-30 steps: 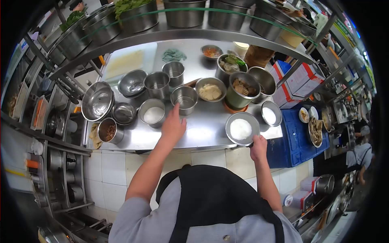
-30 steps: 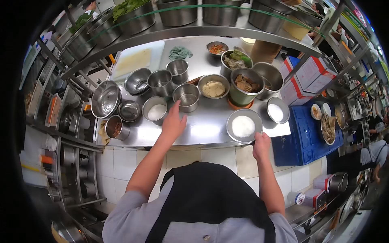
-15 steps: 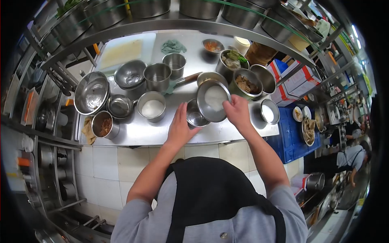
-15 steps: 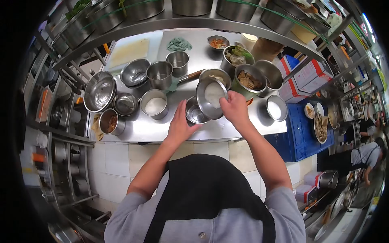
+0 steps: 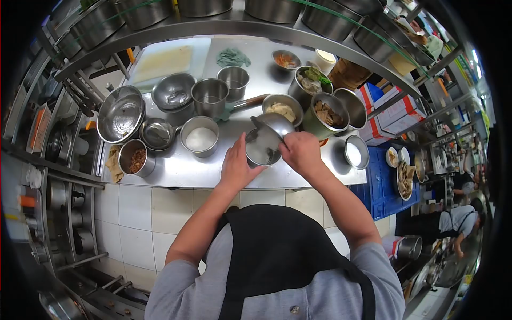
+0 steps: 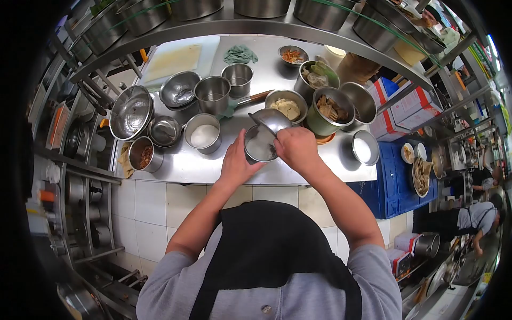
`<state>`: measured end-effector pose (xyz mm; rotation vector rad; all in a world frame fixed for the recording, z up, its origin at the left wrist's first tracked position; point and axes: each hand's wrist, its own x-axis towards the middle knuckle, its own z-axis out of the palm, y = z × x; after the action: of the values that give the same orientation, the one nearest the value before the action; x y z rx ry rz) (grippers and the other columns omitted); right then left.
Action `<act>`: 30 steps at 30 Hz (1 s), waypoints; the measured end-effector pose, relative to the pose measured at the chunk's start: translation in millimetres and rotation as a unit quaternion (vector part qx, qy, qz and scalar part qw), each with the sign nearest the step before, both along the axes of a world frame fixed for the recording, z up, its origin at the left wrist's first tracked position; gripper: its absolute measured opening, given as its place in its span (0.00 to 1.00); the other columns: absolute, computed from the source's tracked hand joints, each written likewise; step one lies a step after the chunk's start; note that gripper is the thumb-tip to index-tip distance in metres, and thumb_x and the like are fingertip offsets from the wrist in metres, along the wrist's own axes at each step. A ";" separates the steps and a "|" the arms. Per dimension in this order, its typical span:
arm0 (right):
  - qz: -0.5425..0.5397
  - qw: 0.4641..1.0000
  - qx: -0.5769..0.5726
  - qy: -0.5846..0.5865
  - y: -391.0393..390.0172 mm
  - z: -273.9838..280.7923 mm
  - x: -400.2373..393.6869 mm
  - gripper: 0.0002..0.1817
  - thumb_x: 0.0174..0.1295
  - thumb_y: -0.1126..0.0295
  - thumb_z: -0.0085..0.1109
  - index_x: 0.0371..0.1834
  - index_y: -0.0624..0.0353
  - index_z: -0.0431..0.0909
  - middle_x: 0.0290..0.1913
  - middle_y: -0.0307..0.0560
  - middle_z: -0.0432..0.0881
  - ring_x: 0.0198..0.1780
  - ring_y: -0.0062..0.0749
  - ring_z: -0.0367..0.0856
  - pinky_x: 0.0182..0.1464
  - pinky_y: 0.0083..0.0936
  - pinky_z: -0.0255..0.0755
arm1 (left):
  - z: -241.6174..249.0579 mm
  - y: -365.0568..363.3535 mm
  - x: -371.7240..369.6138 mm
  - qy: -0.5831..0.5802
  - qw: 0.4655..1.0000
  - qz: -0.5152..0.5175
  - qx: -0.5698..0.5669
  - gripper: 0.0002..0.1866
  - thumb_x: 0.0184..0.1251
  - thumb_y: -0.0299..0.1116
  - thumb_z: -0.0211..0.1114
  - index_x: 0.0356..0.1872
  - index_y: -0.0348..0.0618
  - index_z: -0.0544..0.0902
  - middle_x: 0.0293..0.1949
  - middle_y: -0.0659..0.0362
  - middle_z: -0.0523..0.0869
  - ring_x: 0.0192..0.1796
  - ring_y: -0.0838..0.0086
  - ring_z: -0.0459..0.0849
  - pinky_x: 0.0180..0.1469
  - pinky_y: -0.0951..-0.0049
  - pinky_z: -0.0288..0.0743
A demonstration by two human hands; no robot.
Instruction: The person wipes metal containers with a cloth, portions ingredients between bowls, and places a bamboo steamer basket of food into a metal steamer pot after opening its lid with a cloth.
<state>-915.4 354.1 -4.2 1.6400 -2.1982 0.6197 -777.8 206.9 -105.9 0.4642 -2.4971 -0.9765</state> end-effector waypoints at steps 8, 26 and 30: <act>0.080 0.994 -0.012 0.071 -4.3 -20.5 -1.0 0.09 0.48 0.73 0.65 0.22 0.52 0.71 0.21 0.40 0.76 0.27 0.36 0.78 0.32 0.33 0.70 | -1.3 -4.1 -2.6 0.016 1.000 0.013 -0.016 0.61 0.43 0.44 0.82 0.75 0.30 0.52 0.67 0.43 0.73 0.63 0.48 0.75 0.67 0.58 0.68; -0.252 0.761 -0.295 -0.521 64.6 -49.6 -11.0 0.11 0.59 0.73 0.55 0.19 0.60 0.71 0.17 0.33 0.72 0.18 0.17 0.67 0.22 0.23 0.66 | 36.7 -21.1 12.1 0.016 0.995 -0.018 -0.096 0.39 0.54 0.40 0.74 0.68 0.41 0.69 0.69 0.45 0.70 0.70 0.50 0.69 0.72 0.54 0.63; -0.268 0.617 -0.404 -0.620 132.1 -91.1 1.7 0.09 0.60 0.74 0.55 0.21 0.57 0.74 0.19 0.36 0.74 0.19 0.20 0.72 0.23 0.23 0.69 | 60.9 -44.1 10.1 0.042 0.990 -0.005 -0.133 0.31 0.58 0.34 0.71 0.64 0.40 0.74 0.65 0.45 0.75 0.67 0.50 0.73 0.69 0.56 0.66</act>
<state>-913.7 486.2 -95.3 -0.1752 -2.1425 2.5212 -767.7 162.8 -45.0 0.3191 -2.5068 -0.6372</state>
